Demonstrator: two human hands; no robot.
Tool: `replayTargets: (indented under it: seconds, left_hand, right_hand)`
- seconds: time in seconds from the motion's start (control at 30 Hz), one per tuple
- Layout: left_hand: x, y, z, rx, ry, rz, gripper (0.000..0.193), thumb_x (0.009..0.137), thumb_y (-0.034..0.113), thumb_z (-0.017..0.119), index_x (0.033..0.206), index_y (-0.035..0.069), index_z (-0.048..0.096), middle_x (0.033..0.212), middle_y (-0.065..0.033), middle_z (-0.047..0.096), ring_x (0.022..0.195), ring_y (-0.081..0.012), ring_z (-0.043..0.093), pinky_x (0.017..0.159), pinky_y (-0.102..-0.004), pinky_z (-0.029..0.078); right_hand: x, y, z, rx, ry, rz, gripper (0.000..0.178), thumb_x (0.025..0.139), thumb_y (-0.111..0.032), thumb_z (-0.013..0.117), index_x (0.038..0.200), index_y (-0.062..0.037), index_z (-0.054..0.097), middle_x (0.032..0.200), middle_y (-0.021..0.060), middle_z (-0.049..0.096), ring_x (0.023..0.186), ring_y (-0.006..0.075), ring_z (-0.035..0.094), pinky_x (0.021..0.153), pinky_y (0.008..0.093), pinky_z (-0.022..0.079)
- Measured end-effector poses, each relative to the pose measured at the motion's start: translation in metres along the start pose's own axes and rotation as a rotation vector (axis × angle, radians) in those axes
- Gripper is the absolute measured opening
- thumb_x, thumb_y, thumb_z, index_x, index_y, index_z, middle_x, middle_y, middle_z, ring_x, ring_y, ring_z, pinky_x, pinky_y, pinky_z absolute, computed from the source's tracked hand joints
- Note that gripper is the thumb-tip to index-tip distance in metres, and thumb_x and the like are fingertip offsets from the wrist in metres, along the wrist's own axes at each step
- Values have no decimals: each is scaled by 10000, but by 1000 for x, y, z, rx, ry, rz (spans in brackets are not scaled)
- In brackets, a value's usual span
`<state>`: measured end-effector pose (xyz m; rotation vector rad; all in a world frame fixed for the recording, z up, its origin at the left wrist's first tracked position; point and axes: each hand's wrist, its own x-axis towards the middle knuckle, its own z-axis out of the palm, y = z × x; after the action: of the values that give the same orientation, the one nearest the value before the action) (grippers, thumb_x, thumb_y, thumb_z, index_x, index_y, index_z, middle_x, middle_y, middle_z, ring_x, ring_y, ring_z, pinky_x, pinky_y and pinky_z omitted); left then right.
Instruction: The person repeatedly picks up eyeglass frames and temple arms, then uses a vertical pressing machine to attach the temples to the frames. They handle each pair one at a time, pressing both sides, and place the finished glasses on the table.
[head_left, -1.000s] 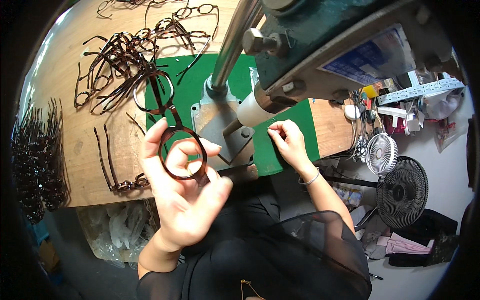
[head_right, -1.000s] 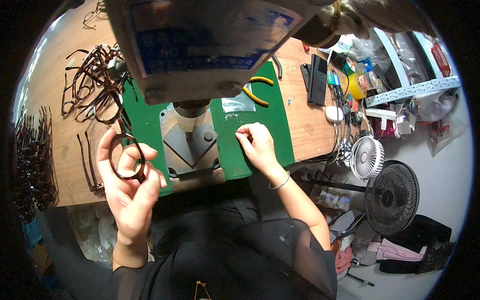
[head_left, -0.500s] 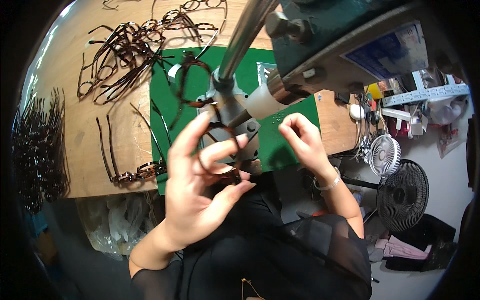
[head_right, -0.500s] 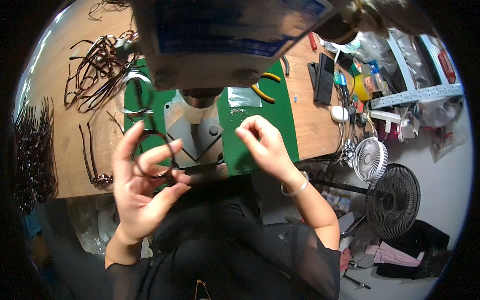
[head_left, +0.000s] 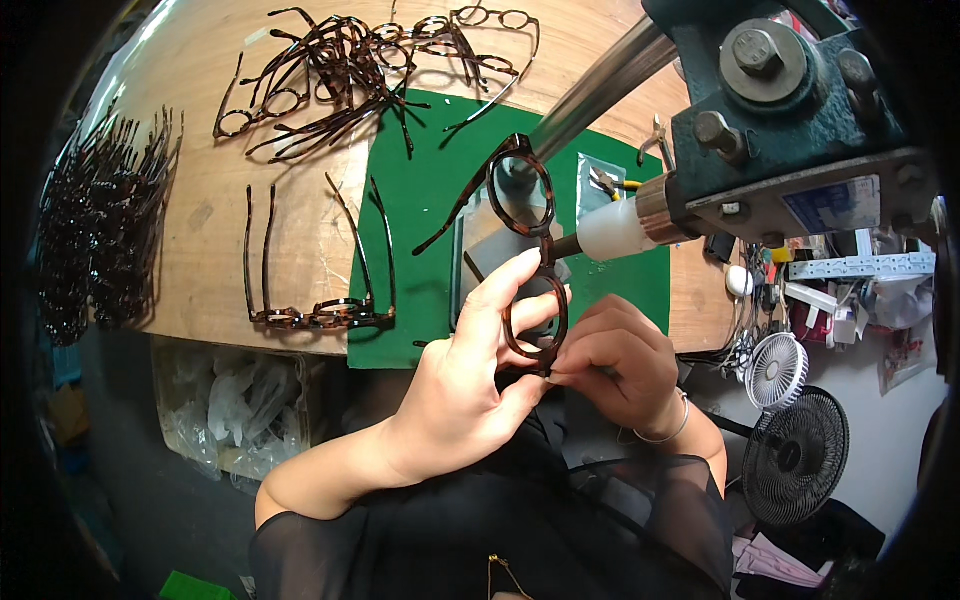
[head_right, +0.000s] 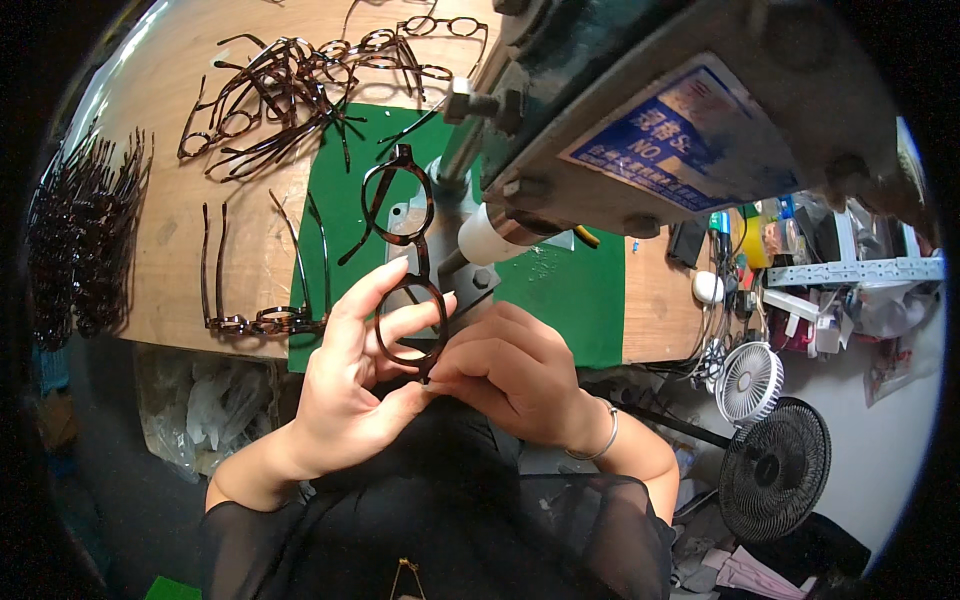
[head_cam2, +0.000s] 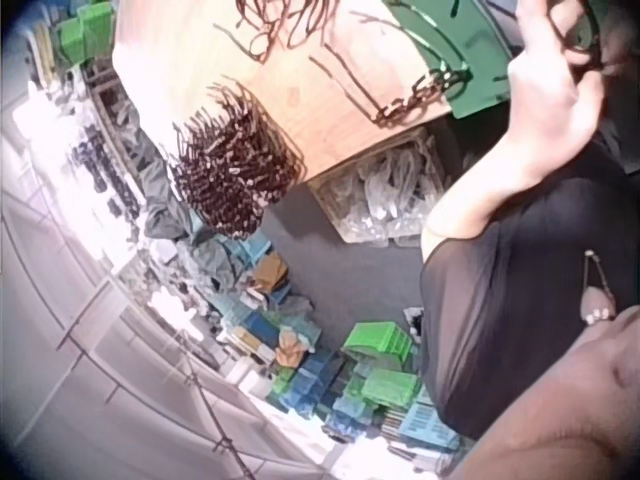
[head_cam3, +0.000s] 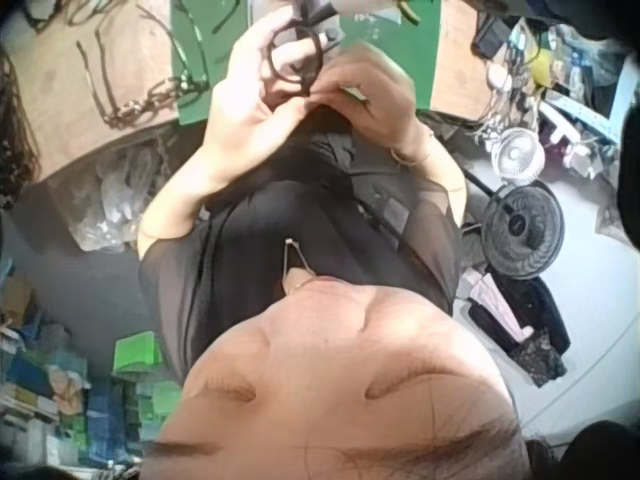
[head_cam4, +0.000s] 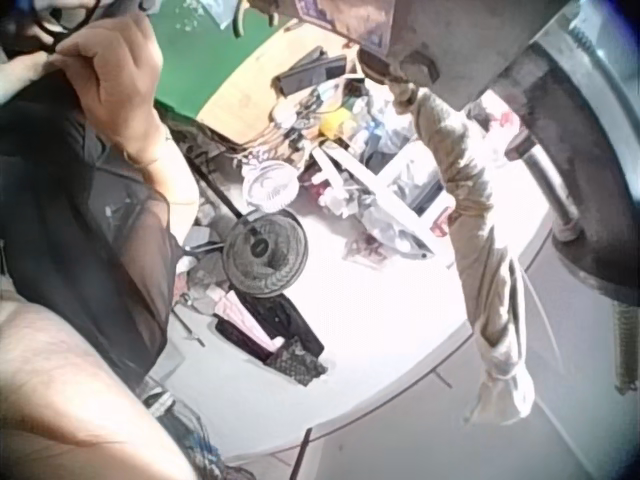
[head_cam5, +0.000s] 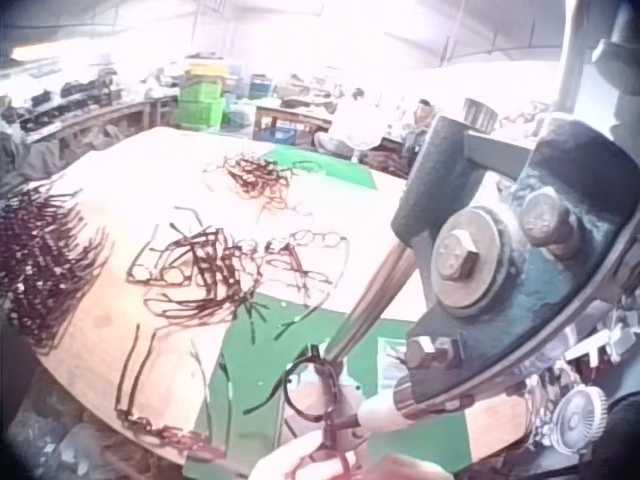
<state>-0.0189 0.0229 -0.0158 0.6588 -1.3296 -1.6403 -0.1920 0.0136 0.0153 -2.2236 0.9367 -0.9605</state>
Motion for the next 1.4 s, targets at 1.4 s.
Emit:
replayTargets:
  seconds: [1.4]
  left_hand:
    - [57,21,22,134,118,226,752,774,-111,538,1296,75,30,1196,-156,401,995,-173,509,768,-269,486]
  right_hand:
    - [-4,9,-45,301,349,201,57,811,19,548,855,27,512,805,82,549,730,142,548,674,236,451]
